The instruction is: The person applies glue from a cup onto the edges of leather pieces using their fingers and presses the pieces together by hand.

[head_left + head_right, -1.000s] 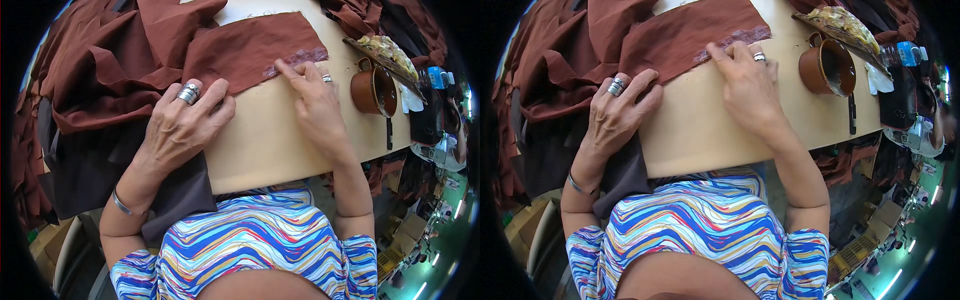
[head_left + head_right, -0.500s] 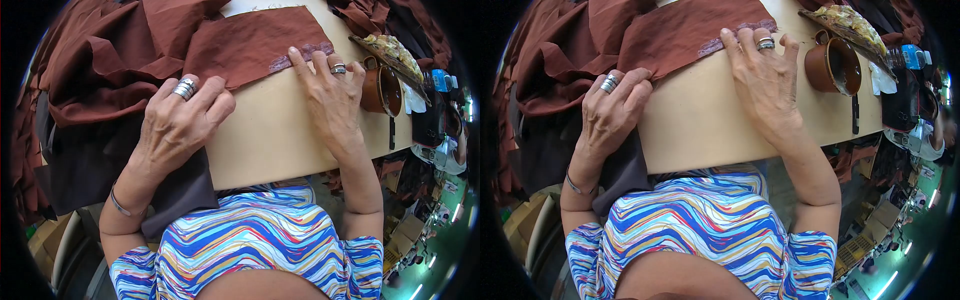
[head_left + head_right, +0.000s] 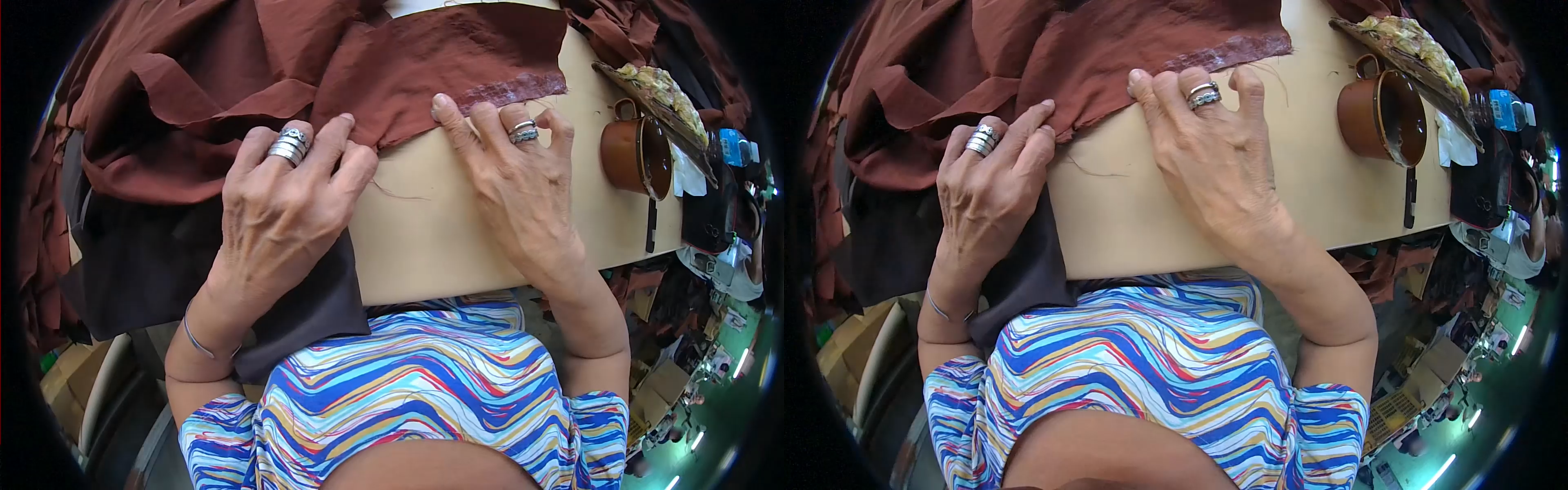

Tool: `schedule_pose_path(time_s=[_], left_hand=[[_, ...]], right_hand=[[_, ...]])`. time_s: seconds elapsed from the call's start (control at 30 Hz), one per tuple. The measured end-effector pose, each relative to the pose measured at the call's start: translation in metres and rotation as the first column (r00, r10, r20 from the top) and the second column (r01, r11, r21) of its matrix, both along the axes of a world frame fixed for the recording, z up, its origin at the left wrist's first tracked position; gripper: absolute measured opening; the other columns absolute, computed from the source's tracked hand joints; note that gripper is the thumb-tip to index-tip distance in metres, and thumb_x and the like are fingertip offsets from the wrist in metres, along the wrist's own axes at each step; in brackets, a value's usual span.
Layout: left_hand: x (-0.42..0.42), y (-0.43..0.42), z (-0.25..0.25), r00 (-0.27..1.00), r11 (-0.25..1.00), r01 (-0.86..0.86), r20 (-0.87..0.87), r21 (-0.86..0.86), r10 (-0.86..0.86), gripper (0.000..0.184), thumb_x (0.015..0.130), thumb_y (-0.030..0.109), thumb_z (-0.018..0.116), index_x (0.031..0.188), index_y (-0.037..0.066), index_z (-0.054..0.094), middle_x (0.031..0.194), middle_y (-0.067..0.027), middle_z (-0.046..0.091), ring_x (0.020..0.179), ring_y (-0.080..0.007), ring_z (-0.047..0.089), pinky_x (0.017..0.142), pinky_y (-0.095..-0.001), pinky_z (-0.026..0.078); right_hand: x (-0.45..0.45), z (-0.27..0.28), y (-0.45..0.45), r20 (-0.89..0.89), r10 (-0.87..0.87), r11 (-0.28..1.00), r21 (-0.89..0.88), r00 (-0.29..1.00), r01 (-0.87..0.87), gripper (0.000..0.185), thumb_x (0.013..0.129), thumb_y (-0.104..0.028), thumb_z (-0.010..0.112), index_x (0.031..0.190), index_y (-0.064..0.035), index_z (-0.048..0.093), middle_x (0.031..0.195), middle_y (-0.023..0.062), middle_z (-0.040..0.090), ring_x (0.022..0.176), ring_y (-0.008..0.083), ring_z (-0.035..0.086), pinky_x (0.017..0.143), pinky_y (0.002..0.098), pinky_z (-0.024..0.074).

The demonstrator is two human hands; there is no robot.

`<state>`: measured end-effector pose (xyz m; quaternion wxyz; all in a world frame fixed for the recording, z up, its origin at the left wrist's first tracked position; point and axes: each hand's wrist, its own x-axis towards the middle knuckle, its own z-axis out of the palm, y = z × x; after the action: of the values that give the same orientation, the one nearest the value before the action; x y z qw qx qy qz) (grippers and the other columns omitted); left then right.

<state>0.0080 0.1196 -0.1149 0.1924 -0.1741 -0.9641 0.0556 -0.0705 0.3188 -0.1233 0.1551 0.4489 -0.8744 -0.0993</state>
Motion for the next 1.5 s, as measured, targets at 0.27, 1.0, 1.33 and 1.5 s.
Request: schedule_pose_path(time_s=[0.27, 1.0, 1.33, 1.5], left_hand=[[0.000, 0.001, -0.001, 0.999, 0.999, -0.047, -0.003, -0.007, 0.047, 0.010, 0.074, 0.014, 0.060, 0.081, 0.008, 0.058, 0.103, -0.0101, 0.066, 0.078, -0.0196, 0.060, 0.069, -0.0314, 0.042], [-0.004, -0.007, -0.008, 0.996, 0.999, -0.045, -0.073, -0.004, 0.045, 0.018, 0.071, 0.013, 0.059, 0.088, 0.006, 0.063, 0.102, -0.0003, 0.056, 0.078, -0.0148, 0.056, 0.062, -0.0302, 0.037], [-0.004, -0.008, -0.014, 0.993, 0.999, -0.042, -0.111, -0.009, 0.041, 0.019, 0.071, 0.013, 0.059, 0.088, 0.006, 0.063, 0.099, -0.0012, 0.056, 0.076, -0.0150, 0.056, 0.063, -0.0301, 0.037], [-0.003, -0.005, -0.013, 0.996, 0.999, -0.042, -0.085, -0.014, 0.041, 0.020, 0.071, 0.012, 0.060, 0.089, 0.005, 0.063, 0.098, -0.0014, 0.056, 0.076, -0.0151, 0.056, 0.062, -0.0302, 0.037]], right_hand=[[0.008, -0.004, -0.011, 0.026, 0.091, 0.996, -0.026, 0.996, -0.090, 0.046, 0.079, -0.020, 0.055, 0.123, -0.0077, 0.056, 0.100, 0.0015, 0.050, 0.102, 0.0140, 0.047, 0.090, 0.0435, 0.0305], [0.019, -0.004, -0.028, 0.002, 0.099, 0.993, -0.067, 0.995, -0.098, 0.047, 0.076, -0.016, 0.055, 0.123, -0.0086, 0.057, 0.112, 0.0022, 0.052, 0.100, 0.0155, 0.050, 0.090, 0.0404, 0.0293], [0.021, -0.006, -0.031, 0.003, 0.108, 0.981, -0.163, 0.994, -0.106, 0.037, 0.080, -0.021, 0.056, 0.115, -0.0098, 0.062, 0.099, 0.0091, 0.056, 0.096, 0.0246, 0.053, 0.095, 0.0476, 0.0312], [0.012, 0.007, -0.014, 0.237, 0.163, 0.969, -0.223, 0.958, -0.110, 0.037, 0.079, -0.017, 0.055, 0.116, -0.0192, 0.062, 0.106, 0.0075, 0.058, 0.096, 0.0252, 0.055, 0.097, 0.0478, 0.0297]])
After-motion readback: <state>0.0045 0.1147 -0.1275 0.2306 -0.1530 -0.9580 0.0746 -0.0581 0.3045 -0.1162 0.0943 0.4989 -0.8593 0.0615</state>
